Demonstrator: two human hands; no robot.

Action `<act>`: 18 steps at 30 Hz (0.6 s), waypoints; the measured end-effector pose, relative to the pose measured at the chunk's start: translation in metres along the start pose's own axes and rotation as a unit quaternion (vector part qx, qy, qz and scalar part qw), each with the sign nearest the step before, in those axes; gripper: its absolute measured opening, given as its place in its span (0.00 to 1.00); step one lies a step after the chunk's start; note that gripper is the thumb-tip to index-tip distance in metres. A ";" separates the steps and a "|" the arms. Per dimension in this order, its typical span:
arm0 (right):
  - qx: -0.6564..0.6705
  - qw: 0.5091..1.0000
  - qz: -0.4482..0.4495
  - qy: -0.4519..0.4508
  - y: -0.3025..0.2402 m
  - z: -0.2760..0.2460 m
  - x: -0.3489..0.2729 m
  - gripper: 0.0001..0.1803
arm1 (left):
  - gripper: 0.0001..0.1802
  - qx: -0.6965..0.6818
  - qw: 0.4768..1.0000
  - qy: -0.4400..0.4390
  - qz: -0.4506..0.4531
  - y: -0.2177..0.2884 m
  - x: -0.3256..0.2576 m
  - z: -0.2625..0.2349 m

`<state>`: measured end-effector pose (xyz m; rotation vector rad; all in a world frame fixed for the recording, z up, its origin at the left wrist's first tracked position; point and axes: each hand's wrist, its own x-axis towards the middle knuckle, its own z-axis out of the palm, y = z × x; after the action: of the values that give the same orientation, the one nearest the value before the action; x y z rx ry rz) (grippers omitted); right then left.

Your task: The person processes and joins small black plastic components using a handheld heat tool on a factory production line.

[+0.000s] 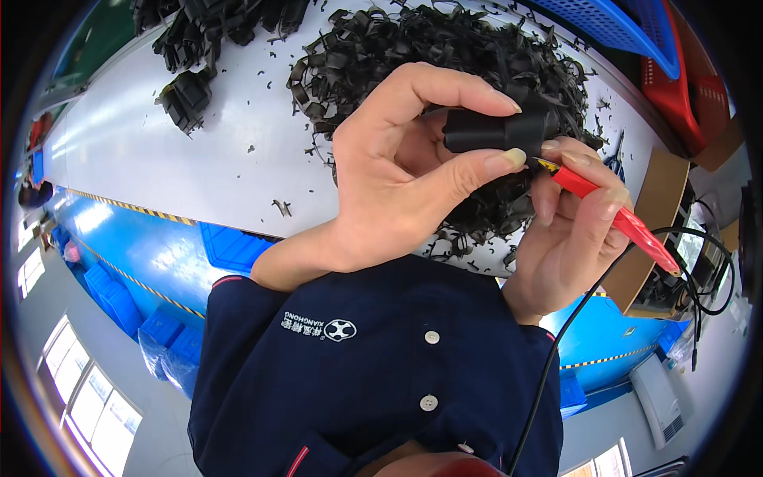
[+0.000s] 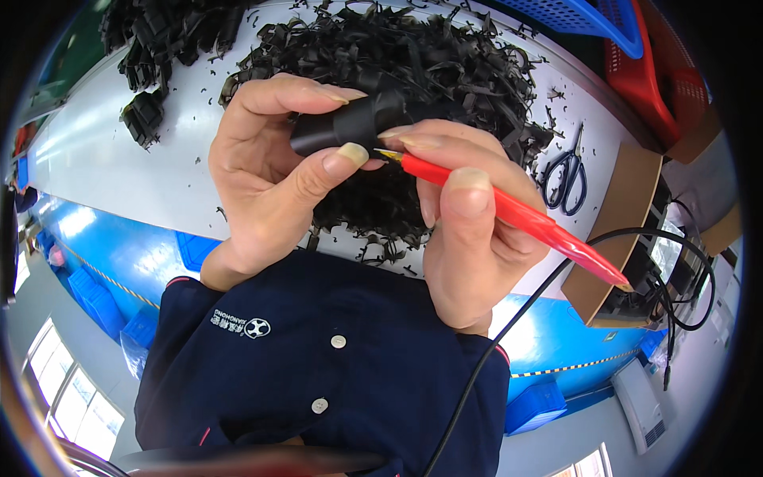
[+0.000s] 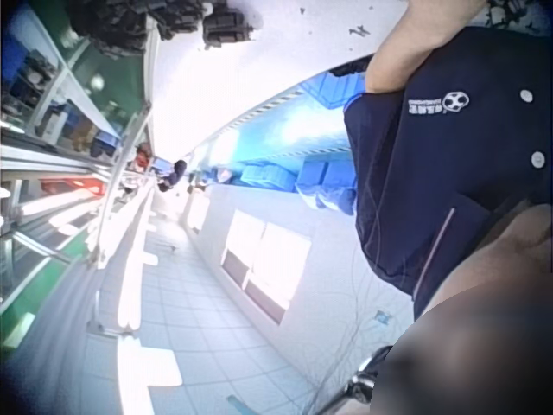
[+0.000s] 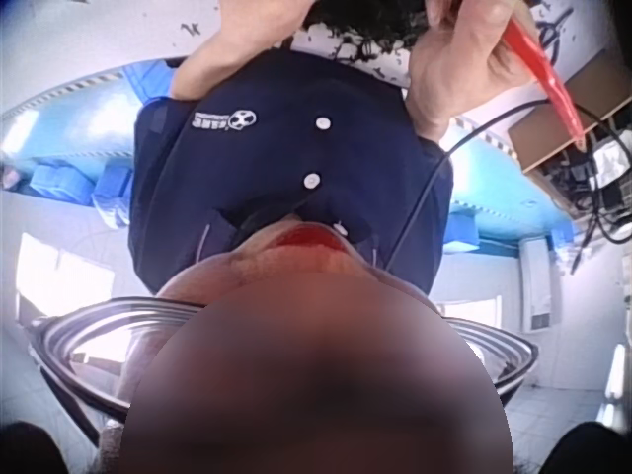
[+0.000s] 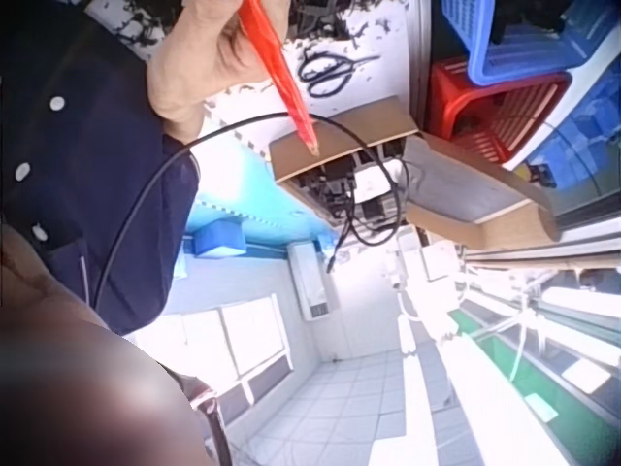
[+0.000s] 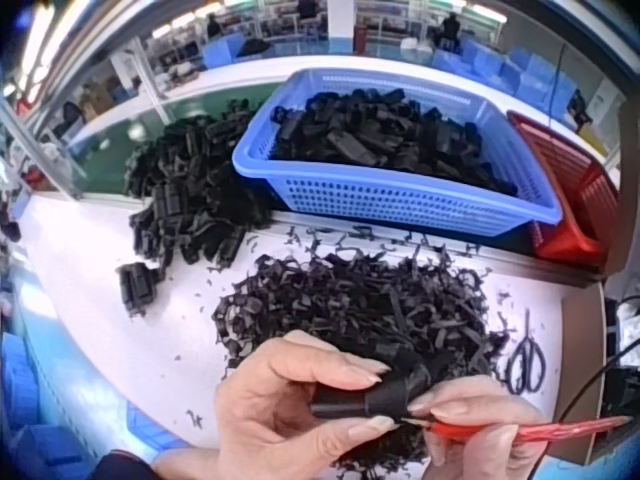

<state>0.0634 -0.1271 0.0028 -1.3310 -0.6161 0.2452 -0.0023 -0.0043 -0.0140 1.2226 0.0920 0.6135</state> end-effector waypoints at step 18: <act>0.060 0.997 0.023 0.038 0.007 -0.001 -0.002 0.18 | 0.17 -0.003 1.000 0.008 -0.021 -0.003 -0.001 0.005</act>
<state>0.0636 -0.1270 -0.0041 -1.2334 -0.4998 0.2643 -0.0001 -0.0099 -0.0145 1.2075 0.1289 0.5877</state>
